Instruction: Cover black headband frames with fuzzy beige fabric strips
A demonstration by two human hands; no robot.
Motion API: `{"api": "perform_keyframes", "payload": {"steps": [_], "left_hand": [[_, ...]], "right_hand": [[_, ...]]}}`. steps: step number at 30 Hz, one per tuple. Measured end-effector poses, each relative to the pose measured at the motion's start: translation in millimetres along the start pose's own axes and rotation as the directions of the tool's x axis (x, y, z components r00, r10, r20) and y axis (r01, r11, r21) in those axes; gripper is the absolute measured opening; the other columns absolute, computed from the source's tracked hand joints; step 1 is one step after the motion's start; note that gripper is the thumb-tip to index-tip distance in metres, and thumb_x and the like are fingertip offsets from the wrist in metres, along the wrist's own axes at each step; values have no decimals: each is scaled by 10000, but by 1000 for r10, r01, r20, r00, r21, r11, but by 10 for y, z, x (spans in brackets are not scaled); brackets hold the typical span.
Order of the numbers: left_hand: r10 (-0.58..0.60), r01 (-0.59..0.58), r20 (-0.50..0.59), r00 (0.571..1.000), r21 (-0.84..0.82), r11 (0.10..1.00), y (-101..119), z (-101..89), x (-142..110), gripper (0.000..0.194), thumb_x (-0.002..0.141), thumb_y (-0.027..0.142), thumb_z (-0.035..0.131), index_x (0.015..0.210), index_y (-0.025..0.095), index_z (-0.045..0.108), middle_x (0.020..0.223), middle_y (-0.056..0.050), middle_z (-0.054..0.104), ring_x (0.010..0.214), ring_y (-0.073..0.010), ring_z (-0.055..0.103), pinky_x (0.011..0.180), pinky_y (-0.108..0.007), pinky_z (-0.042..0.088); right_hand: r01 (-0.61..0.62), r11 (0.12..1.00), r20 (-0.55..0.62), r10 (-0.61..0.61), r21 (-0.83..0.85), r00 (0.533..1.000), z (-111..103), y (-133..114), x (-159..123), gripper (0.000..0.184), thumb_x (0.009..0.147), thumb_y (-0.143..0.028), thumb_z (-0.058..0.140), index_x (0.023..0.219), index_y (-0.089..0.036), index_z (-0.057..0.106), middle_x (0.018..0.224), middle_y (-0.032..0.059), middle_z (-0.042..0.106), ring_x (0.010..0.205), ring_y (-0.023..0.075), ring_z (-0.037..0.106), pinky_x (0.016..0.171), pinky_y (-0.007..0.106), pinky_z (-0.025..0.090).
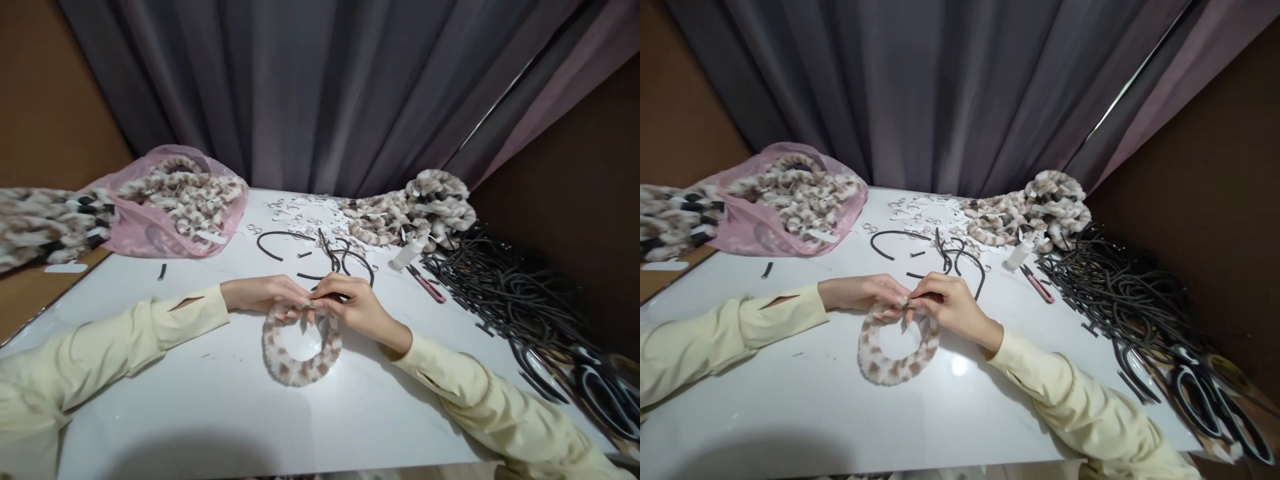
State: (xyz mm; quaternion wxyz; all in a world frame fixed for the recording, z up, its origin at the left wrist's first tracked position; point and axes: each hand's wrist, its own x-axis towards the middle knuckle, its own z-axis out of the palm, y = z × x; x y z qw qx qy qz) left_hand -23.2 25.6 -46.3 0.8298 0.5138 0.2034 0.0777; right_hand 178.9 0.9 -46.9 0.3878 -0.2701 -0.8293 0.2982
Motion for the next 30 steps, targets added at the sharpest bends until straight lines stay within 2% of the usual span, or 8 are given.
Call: {"api": "perform_keyframes", "payload": {"steps": [3,5,14,22,25,28,30], "left_hand": [[16,-16,-16,1000,-2,1000,-32,-21,12,397,875,420,491,855,60,657,617,11,446,492,-73,344,492,-242,269],[14,-14,-32,999,6,1000,-51,-34,15,434,880,450,473,862,56,652,619,16,437,478,-64,332,489,-239,258],[49,-13,-127,991,271,963,-17,43,-4,336,855,375,545,918,70,670,484,74,308,421,-50,227,444,-233,128],[58,11,-180,982,360,933,6,85,-19,310,820,360,589,885,75,691,400,82,336,381,-36,224,416,-215,149],[99,-19,-211,972,352,936,-2,108,-4,296,818,352,593,928,84,653,444,61,452,371,-32,256,394,-201,168],[162,-86,-258,953,282,955,-22,120,21,275,799,326,621,978,133,538,655,-9,653,346,-19,316,360,-174,192],[197,-122,-281,940,264,957,-39,118,33,263,794,325,628,935,159,481,724,-35,693,327,-13,330,343,-158,195]], "right_hand": [[36,999,-35,-37,-25,999,22,20,-8,52,796,-142,630,781,-140,680,736,61,633,676,135,607,614,232,476],[45,998,-48,-47,-40,998,36,29,-13,50,793,-136,631,776,-140,679,740,58,630,679,132,606,615,228,478],[68,996,-41,-70,-61,997,39,69,-27,125,777,-73,591,735,-141,688,753,59,629,680,130,599,608,229,486],[111,990,7,-110,-84,994,-34,27,-13,172,796,-67,560,844,-158,698,800,69,662,737,142,615,658,248,509],[141,985,46,-137,-101,990,-89,11,5,194,798,-54,543,896,-159,674,830,77,673,783,157,616,706,275,515],[209,965,71,-199,-162,977,-155,12,16,211,812,-51,495,909,-152,652,852,94,665,797,166,604,708,293,513],[262,940,94,-247,-218,964,-190,24,16,238,812,-42,460,928,-150,638,870,100,660,796,168,591,691,296,510]]}}
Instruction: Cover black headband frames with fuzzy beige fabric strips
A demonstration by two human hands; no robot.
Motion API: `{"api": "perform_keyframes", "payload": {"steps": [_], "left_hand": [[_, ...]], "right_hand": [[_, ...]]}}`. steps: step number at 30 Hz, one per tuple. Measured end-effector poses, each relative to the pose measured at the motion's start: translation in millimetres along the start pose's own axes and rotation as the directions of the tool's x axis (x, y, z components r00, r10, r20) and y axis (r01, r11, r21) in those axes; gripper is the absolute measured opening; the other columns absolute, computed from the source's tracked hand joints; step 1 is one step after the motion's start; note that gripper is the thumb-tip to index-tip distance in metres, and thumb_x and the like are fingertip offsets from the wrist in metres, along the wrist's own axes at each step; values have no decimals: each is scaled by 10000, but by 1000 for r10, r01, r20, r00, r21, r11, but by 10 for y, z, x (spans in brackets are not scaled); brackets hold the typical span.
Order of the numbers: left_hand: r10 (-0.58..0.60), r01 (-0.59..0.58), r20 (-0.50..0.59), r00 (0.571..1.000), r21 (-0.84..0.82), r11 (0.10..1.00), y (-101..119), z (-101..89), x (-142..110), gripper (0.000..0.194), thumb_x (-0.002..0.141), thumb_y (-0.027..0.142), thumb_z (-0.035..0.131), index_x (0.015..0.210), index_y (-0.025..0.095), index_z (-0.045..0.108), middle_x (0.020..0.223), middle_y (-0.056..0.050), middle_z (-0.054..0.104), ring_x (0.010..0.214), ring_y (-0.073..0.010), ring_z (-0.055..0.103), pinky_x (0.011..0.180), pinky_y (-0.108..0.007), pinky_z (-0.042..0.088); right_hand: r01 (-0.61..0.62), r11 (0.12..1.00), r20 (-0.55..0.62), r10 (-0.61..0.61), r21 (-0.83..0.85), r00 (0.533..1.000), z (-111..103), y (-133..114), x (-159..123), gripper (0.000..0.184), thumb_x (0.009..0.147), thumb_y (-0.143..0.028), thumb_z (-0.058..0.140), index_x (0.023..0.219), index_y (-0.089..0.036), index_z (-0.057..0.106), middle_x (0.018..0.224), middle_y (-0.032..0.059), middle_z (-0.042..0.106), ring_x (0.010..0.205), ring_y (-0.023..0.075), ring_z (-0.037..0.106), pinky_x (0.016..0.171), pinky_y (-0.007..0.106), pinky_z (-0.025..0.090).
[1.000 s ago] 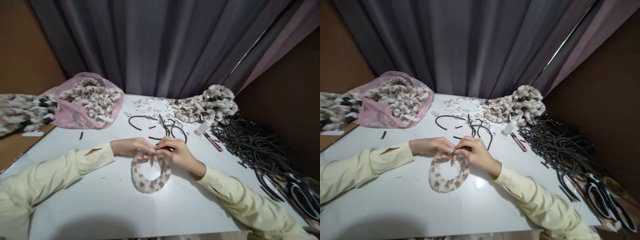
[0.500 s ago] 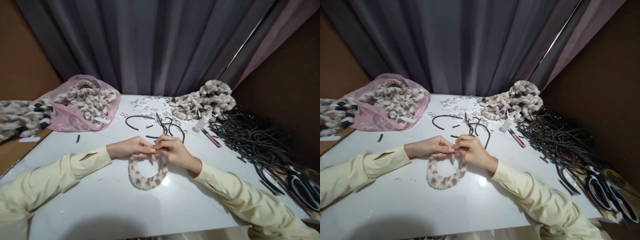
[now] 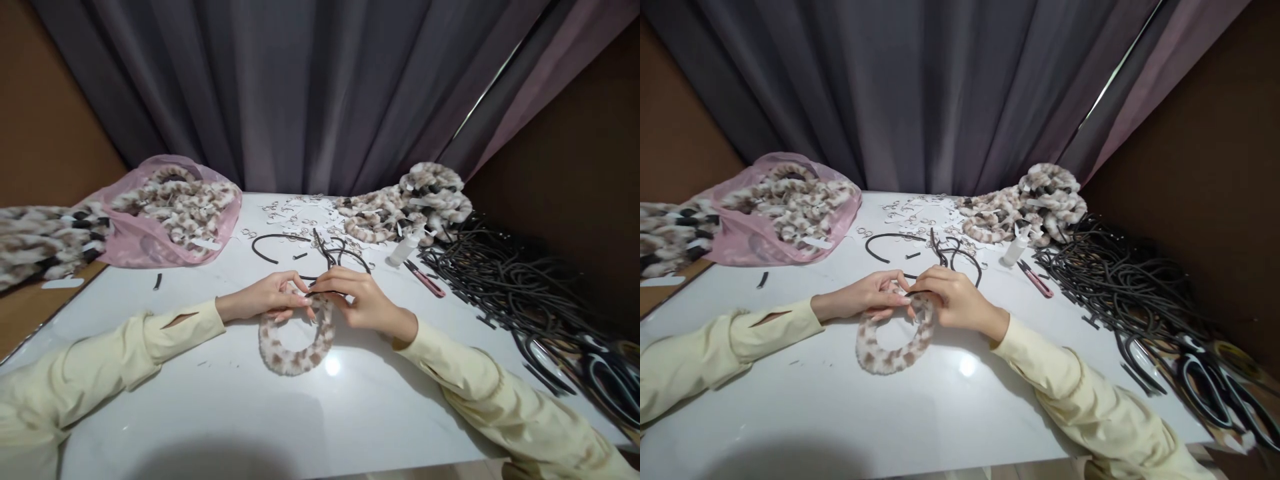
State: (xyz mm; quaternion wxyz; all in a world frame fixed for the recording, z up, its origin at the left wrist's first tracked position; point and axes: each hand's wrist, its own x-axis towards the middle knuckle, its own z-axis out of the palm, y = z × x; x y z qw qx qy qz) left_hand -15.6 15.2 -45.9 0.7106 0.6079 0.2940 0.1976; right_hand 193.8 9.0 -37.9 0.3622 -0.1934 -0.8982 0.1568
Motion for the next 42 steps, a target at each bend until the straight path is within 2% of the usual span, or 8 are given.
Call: {"api": "perform_keyframes", "payload": {"steps": [11,16,21,23,28,36,39,42], "left_hand": [[114,-87,-180,977,151,985,-80,78,-12,282,812,385,589,765,184,398,623,20,633,395,-40,355,417,-173,283],[288,-167,-191,938,479,862,-114,121,-56,212,876,327,487,735,196,397,543,60,512,455,-76,426,490,-193,349],[484,-299,-26,875,757,581,-164,155,-112,98,886,232,432,795,200,415,718,-13,590,593,-115,547,577,-214,403],[512,-304,-29,859,775,554,-192,162,-123,33,887,222,434,903,193,425,799,-39,614,660,-132,596,606,-218,430],[554,-357,13,832,778,517,-254,140,-127,234,897,184,412,1130,173,386,1034,-123,612,884,-173,642,738,-254,481],[587,-425,167,792,842,333,-224,129,-145,204,884,143,404,1063,170,497,940,-131,645,852,-190,621,743,-276,473],[566,-456,210,797,824,337,-220,132,-144,183,877,130,384,996,175,516,911,-128,635,860,-195,601,763,-286,464],[540,-412,131,831,797,442,-220,137,-130,121,878,173,402,832,191,512,770,-79,594,729,-177,563,693,-272,446]], "right_hand": [[331,810,157,-292,-484,944,-52,87,-49,267,859,-29,375,1011,-86,587,887,139,667,857,213,578,664,348,473],[381,759,154,-356,-528,922,-93,74,-38,262,903,-63,370,1057,-100,579,980,117,692,947,214,588,767,387,478],[366,757,160,-334,-542,929,-96,74,-59,244,914,-93,425,1110,-100,568,1075,108,680,1067,233,566,859,410,446],[359,771,155,-328,-526,932,-84,76,-62,244,917,-96,422,1114,-102,567,1079,108,680,1075,232,567,859,410,440],[285,835,97,-272,-470,957,-52,54,-44,238,933,-137,410,1068,-140,606,1049,92,695,1061,229,578,841,410,421],[76,980,62,-65,-185,996,17,84,-31,250,874,-62,477,983,-190,663,975,43,722,1086,221,560,853,400,381],[-10,996,80,17,-88,997,60,101,-31,253,871,-72,490,951,-213,683,956,33,725,1077,214,565,879,402,390],[-92,994,67,95,-51,993,80,83,-23,276,859,-85,501,1032,-224,665,1001,43,709,1084,213,559,891,396,420]]}}
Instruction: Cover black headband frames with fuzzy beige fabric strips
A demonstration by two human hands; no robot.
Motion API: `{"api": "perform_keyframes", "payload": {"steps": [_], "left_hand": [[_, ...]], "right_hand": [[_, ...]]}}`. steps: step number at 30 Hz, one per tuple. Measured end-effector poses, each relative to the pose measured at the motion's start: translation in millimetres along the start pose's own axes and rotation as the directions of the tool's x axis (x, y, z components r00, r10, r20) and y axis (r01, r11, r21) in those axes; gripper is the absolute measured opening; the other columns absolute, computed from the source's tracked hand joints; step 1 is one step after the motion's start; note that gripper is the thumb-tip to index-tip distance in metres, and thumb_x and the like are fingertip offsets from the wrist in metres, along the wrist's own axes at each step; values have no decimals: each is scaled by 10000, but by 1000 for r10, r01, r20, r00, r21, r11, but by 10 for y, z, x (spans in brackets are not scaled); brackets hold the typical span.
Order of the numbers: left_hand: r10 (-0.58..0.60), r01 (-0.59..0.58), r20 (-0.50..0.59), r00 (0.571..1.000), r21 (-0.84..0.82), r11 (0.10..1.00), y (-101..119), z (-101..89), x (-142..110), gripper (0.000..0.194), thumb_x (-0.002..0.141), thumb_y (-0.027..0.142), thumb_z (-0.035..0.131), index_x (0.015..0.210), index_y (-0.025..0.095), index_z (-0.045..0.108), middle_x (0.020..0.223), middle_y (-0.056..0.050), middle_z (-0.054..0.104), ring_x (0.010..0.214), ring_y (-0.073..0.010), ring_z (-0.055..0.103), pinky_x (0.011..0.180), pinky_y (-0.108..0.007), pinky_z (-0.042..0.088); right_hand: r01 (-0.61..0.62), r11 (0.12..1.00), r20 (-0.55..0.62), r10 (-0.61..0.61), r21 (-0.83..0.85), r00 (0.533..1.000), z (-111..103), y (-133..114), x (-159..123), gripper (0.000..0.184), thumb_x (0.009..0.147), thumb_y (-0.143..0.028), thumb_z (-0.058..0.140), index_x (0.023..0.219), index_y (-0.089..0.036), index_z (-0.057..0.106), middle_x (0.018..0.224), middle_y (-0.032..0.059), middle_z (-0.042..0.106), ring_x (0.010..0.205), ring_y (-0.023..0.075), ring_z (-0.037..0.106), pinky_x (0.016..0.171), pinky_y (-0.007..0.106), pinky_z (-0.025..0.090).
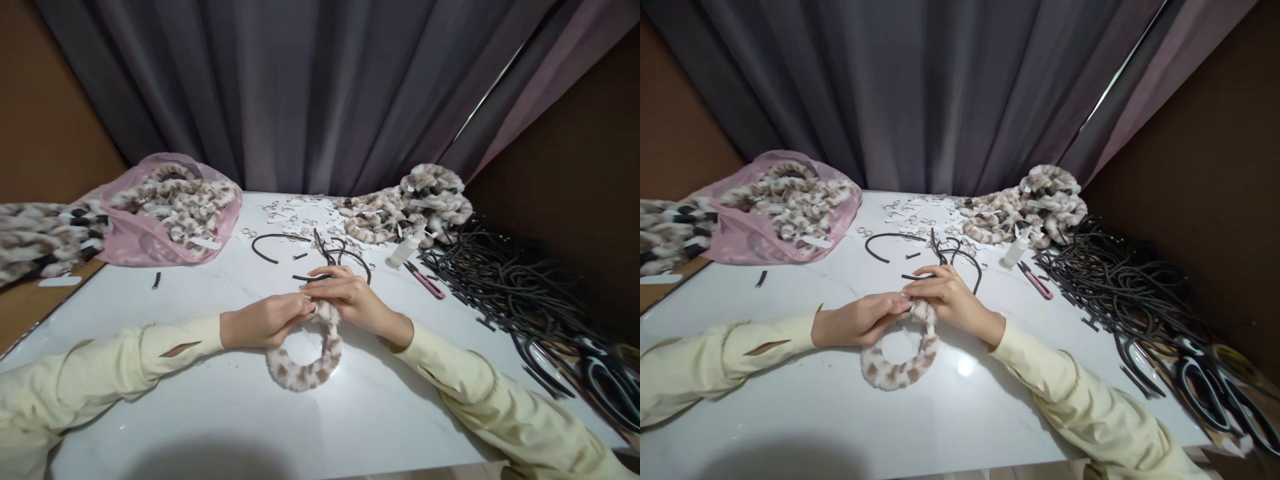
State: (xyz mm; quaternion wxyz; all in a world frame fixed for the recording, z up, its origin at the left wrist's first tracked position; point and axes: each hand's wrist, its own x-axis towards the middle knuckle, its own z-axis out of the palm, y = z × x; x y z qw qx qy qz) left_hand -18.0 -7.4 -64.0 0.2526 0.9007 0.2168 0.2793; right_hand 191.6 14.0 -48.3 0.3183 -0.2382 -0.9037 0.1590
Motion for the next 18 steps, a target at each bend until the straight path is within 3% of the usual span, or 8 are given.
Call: {"api": "perform_keyframes", "payload": {"steps": [3,6,8,10,12,14,16,18], "left_hand": [[-181,174,-99,979,-71,982,3,0,29,137,886,234,434,758,197,464,684,-22,540,606,-138,500,604,-243,400],[-383,351,-115,916,-230,908,26,-18,81,161,890,286,451,760,191,442,681,-2,559,586,-119,508,585,-225,389],[-484,414,-102,869,-385,825,59,-35,126,188,878,315,479,750,186,432,662,5,577,581,-114,523,587,-219,398],[-552,421,-85,829,-555,718,100,-49,171,201,851,321,523,741,178,435,631,15,580,558,-104,513,573,-211,400],[-622,412,-32,782,-723,555,128,-55,208,191,818,290,567,732,168,448,623,19,575,531,-90,490,541,-197,391],[-698,400,65,714,-856,329,126,-56,233,159,768,214,608,716,151,472,620,22,551,515,-71,465,513,-175,381],[-746,383,205,633,-921,71,93,-55,246,129,712,120,620,685,133,494,603,30,502,498,-54,428,489,-154,377],[-754,359,313,578,-927,-109,54,-60,255,111,683,54,593,664,124,510,591,36,458,486,-47,391,472,-142,384]], "right_hand": [[-136,991,-165,132,-17,977,-25,-64,3,397,822,-35,436,1140,-192,616,1093,87,659,1071,209,559,846,359,465],[-247,969,-363,219,-29,906,-64,-168,-11,404,742,-7,392,962,-170,689,880,85,685,823,190,614,680,295,488],[-280,960,-360,253,-24,898,-68,-246,-27,375,687,-16,397,818,-172,711,696,49,677,623,158,589,570,258,457],[-315,949,-254,302,-11,919,-47,-314,-41,372,649,-37,408,794,-171,724,597,21,667,477,122,529,494,230,415],[-369,929,-136,363,-21,922,-8,-365,-48,411,639,-62,417,873,-172,736,532,2,651,382,94,454,452,212,378],[-407,911,-80,401,-74,913,30,-398,-51,450,643,-90,425,963,-176,729,462,-13,611,341,86,400,438,206,352],[-416,900,-67,410,-130,910,54,-418,-49,476,645,-118,430,1028,-162,710,425,-15,580,338,94,391,438,208,338],[-422,892,-51,420,-163,906,63,-429,-44,490,639,-136,433,1053,-143,694,431,-9,582,350,105,407,447,214,338]]}}
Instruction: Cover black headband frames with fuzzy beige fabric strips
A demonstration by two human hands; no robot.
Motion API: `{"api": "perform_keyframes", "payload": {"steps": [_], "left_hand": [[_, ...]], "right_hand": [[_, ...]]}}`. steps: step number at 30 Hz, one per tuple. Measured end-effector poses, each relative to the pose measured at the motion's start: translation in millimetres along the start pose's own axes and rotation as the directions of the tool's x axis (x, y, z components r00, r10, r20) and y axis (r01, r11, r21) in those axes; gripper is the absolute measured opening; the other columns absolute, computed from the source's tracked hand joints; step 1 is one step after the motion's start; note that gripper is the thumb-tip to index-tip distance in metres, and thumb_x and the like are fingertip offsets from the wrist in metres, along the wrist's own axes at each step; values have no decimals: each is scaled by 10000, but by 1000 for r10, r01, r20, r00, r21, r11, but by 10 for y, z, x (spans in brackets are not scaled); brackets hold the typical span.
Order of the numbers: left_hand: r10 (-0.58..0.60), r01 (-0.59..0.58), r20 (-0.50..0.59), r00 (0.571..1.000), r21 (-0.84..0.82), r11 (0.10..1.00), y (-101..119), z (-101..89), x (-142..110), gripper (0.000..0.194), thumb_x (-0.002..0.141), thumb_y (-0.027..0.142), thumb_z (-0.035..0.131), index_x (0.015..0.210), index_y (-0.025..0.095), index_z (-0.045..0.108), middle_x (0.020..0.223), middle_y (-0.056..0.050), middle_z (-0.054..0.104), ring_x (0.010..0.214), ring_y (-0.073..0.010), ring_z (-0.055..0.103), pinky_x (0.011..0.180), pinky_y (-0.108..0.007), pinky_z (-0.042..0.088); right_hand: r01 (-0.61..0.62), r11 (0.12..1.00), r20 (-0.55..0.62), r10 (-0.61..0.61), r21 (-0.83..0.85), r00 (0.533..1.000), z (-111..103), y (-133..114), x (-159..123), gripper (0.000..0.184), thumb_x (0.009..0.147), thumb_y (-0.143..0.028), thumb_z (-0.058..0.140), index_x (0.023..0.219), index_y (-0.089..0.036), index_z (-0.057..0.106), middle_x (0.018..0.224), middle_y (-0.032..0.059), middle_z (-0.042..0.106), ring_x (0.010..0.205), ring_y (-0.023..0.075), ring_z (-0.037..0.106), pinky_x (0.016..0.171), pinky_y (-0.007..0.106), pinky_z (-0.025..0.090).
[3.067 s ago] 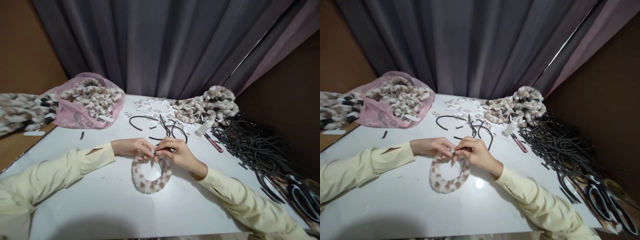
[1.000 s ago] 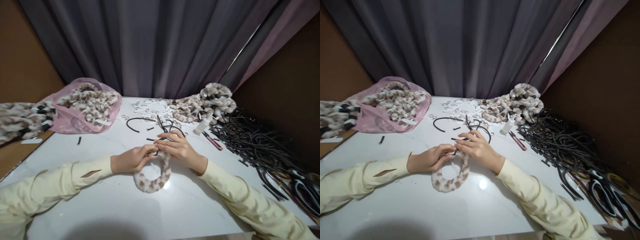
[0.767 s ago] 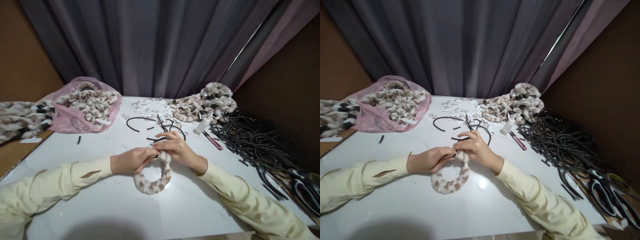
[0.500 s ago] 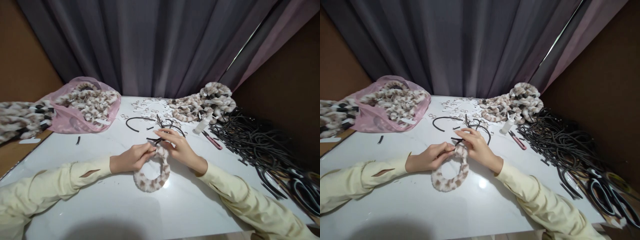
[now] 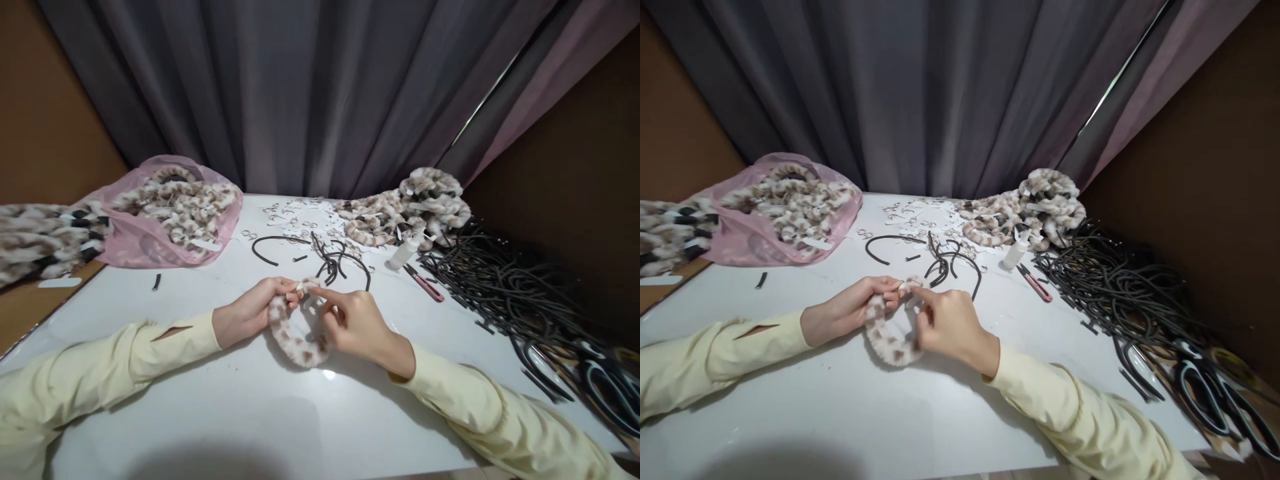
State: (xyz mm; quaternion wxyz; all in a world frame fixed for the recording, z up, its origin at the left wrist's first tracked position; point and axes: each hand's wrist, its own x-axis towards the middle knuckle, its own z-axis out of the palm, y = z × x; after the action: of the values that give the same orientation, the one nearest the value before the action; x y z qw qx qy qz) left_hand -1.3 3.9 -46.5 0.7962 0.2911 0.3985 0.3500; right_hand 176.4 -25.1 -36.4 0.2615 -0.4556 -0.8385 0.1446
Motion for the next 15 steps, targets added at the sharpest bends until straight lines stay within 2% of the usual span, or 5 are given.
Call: {"api": "perform_keyframes", "payload": {"steps": [3,6,9,12,15], "left_hand": [[-59,59,10,998,-130,990,37,-2,11,137,676,-3,536,683,131,511,599,37,440,484,-49,368,463,-137,404],[-88,93,31,996,-219,971,91,33,-24,186,653,-47,510,713,128,507,599,40,425,474,-44,366,468,-132,419],[-82,84,21,996,-240,967,134,50,-55,214,647,-67,489,749,118,522,613,33,442,475,-44,394,474,-128,432],[-59,63,24,998,-233,970,152,33,-56,239,652,-69,477,803,102,547,652,14,490,495,-51,433,484,-128,446],[-45,54,48,998,-205,977,152,27,-54,226,640,-62,492,784,100,554,641,16,498,494,-50,433,495,-135,447]], "right_hand": [[-24,1000,47,23,12,999,1,-13,6,462,654,-139,441,1047,-149,685,460,-8,593,390,116,459,478,215,352],[-35,999,73,34,14,997,15,-21,13,386,749,-163,446,1065,-166,668,452,-19,565,403,112,466,482,206,333],[-30,1000,49,31,-8,998,48,-18,14,343,864,-240,408,1097,-149,642,442,-23,536,380,102,430,457,205,291],[-32,999,9,32,-5,999,93,-3,18,350,898,-253,383,1131,-125,610,440,-25,521,367,100,413,441,210,273],[-70,991,34,66,116,997,125,3,49,288,899,-236,392,1032,-130,624,478,-14,549,401,103,448,452,209,304]]}}
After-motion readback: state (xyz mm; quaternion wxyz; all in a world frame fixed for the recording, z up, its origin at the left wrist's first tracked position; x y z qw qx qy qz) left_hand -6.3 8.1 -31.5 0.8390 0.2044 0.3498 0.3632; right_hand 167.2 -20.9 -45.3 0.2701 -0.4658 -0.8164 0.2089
